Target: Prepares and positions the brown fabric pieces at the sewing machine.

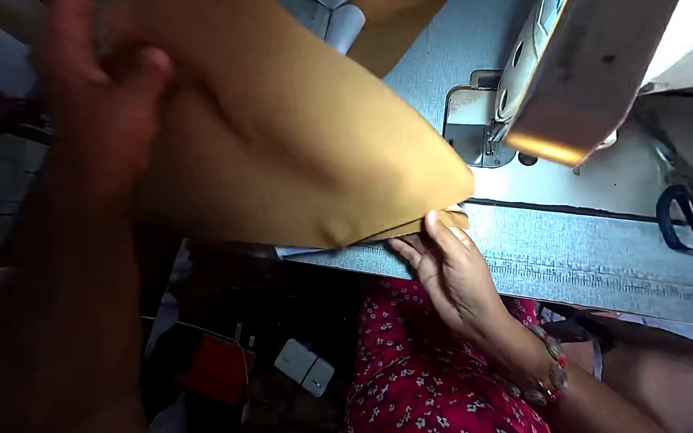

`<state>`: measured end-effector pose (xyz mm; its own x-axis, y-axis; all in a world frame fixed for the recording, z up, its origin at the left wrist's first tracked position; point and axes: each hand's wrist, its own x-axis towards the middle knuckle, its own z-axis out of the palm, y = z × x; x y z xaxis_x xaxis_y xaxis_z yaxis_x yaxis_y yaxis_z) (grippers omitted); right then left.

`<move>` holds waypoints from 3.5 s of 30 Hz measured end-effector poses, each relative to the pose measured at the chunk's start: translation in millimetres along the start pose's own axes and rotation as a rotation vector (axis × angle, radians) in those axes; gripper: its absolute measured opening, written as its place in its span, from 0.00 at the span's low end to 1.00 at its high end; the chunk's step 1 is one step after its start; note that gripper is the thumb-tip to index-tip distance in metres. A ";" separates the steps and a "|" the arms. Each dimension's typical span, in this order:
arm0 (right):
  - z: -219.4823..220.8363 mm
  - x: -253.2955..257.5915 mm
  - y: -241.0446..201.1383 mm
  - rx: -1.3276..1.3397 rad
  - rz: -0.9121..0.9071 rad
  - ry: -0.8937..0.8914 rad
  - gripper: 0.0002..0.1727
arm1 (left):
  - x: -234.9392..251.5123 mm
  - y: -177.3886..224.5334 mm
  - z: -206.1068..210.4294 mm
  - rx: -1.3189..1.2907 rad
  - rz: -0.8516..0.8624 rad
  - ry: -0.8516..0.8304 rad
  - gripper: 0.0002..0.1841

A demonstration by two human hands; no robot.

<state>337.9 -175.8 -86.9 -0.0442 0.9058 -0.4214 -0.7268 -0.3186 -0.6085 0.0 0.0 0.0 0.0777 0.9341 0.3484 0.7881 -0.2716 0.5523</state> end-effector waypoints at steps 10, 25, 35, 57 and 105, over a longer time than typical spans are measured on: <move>-98.5 -29.1 -20.2 -1.309 -0.886 0.038 0.17 | -132.6 102.4 150.5 -0.073 0.428 -0.372 0.22; -93.5 -7.9 6.8 -1.726 -1.042 -0.211 0.16 | -131.3 113.0 141.4 -0.079 0.581 -0.054 0.10; -78.1 -4.4 -15.5 -1.681 -0.994 -0.386 0.14 | -187.4 93.0 131.9 0.019 0.358 0.164 0.10; -38.0 35.5 18.3 -1.602 -1.132 -0.716 0.16 | -218.9 72.3 137.1 0.172 -0.227 0.405 0.16; -118.5 -12.4 -21.1 -1.773 -1.093 -0.023 0.14 | -135.5 154.3 216.5 0.149 0.371 -0.473 0.26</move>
<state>435.0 -213.4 -148.5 -0.1664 0.8639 0.4753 0.8382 0.3779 -0.3933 243.3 -118.3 -126.0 0.5984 0.7944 0.1047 0.7307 -0.5946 0.3353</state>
